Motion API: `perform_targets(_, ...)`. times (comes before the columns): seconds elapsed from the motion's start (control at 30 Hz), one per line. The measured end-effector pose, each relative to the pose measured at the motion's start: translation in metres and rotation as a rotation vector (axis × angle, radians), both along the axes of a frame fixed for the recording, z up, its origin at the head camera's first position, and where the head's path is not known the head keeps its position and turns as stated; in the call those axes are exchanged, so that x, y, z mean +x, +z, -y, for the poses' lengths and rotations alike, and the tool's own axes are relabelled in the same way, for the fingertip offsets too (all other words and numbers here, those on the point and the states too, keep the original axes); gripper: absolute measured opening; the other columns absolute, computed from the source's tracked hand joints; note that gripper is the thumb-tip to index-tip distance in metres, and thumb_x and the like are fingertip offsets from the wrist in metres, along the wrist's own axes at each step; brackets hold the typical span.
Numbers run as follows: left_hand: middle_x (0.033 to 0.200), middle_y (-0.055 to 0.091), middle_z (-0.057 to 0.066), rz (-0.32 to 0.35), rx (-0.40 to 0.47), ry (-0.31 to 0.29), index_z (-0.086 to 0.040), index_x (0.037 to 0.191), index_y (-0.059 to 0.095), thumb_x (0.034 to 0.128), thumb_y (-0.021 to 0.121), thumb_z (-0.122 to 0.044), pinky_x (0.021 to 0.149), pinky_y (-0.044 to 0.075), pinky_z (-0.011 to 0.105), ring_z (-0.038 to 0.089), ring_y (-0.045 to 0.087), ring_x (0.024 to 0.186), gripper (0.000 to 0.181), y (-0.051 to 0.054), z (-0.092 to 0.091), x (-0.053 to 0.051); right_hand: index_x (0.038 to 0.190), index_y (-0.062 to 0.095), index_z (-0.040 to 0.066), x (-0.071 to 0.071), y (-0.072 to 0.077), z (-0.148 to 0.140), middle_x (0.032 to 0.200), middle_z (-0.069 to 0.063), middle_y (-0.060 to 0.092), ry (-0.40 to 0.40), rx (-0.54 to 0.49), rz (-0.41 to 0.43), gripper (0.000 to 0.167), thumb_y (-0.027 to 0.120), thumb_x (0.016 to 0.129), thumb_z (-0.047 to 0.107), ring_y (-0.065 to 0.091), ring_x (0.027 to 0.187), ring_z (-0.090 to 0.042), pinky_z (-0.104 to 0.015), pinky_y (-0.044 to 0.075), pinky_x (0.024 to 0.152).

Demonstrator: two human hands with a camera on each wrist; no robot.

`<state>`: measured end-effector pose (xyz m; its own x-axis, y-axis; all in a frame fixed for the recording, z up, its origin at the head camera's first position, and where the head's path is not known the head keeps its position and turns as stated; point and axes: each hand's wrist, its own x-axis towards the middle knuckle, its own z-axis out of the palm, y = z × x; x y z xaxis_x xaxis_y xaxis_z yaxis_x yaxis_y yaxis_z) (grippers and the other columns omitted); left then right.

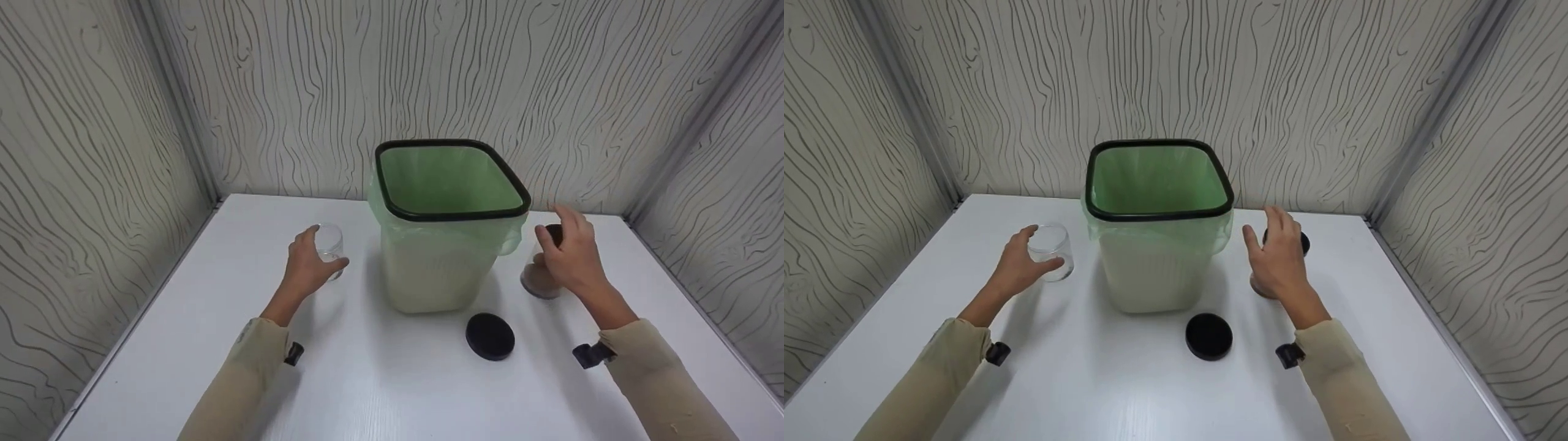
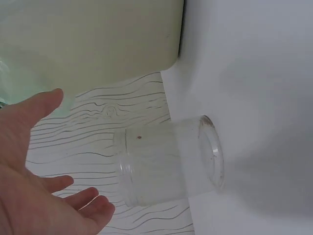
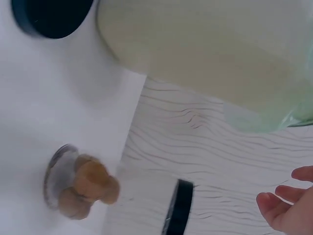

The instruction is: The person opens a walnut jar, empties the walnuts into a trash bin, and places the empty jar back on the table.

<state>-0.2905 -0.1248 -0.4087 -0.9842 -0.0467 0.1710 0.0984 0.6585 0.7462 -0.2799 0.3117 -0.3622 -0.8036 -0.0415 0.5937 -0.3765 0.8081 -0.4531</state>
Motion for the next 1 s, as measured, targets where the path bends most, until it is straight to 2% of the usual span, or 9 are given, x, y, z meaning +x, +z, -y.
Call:
perform_targets(0.27,0.142,0.037,0.017,0.058,0.009,-0.068,-0.005,0.144,0.032,0.0782,0.077,-0.032,0.100,0.036,0.050,0.033,0.037,0.128,0.083,0.006,-0.016,0.019,0.135,0.035,-0.012,-0.002,-0.020,-0.023,0.135,-0.034,0.032,-0.103,0.007,0.118,0.068,0.062,0.088,0.029,0.030,0.120,-0.051,-0.060,0.029,0.094)
perform_targets(0.4,0.144,0.036,0.015,0.043,0.017,-0.127,-0.005,0.142,0.035,0.0788,0.076,-0.030,0.100,0.036,0.048,0.031,0.036,0.131,0.080,0.006,-0.023,0.028,0.138,0.030,-0.012,-0.003,-0.029,-0.034,0.137,-0.033,0.028,-0.153,0.002,0.189,0.081,0.067,0.084,0.036,0.026,0.122,-0.051,-0.061,0.026,0.096)
perform_targets(0.6,0.142,0.040,0.015,0.024,0.006,-0.203,-0.004,0.140,0.039,0.0796,0.076,-0.029,0.103,0.034,0.045,0.030,0.035,0.132,0.075,0.001,-0.032,0.040,0.142,0.019,-0.012,-0.006,-0.042,-0.046,0.139,-0.036,0.023,-0.224,-0.019,0.252,0.102,0.073,0.077,0.045,0.020,0.127,-0.053,-0.063,0.021,0.098)
perform_targets(0.8,0.140,0.042,0.013,0.042,-0.004,-0.257,-0.006,0.139,0.040,0.0804,0.075,-0.030,0.104,0.033,0.045,0.030,0.036,0.131,0.072,-0.008,-0.040,0.047,0.146,0.000,-0.009,-0.007,-0.053,-0.052,0.144,-0.038,0.011,-0.284,-0.117,0.346,0.114,0.072,0.077,0.046,0.013,0.131,-0.054,-0.064,0.017,0.102)
perform_targets(1.0,0.137,0.046,0.013,0.042,-0.007,-0.318,-0.005,0.135,0.044,0.0807,0.074,-0.029,0.102,0.035,0.045,0.030,0.040,0.128,0.066,-0.013,-0.048,0.053,0.145,-0.012,-0.007,-0.010,-0.065,-0.057,0.148,-0.037,0.004,-0.248,-0.265,0.455,0.119,0.072,0.079,0.045,0.009,0.136,-0.049,-0.058,0.019,0.106)
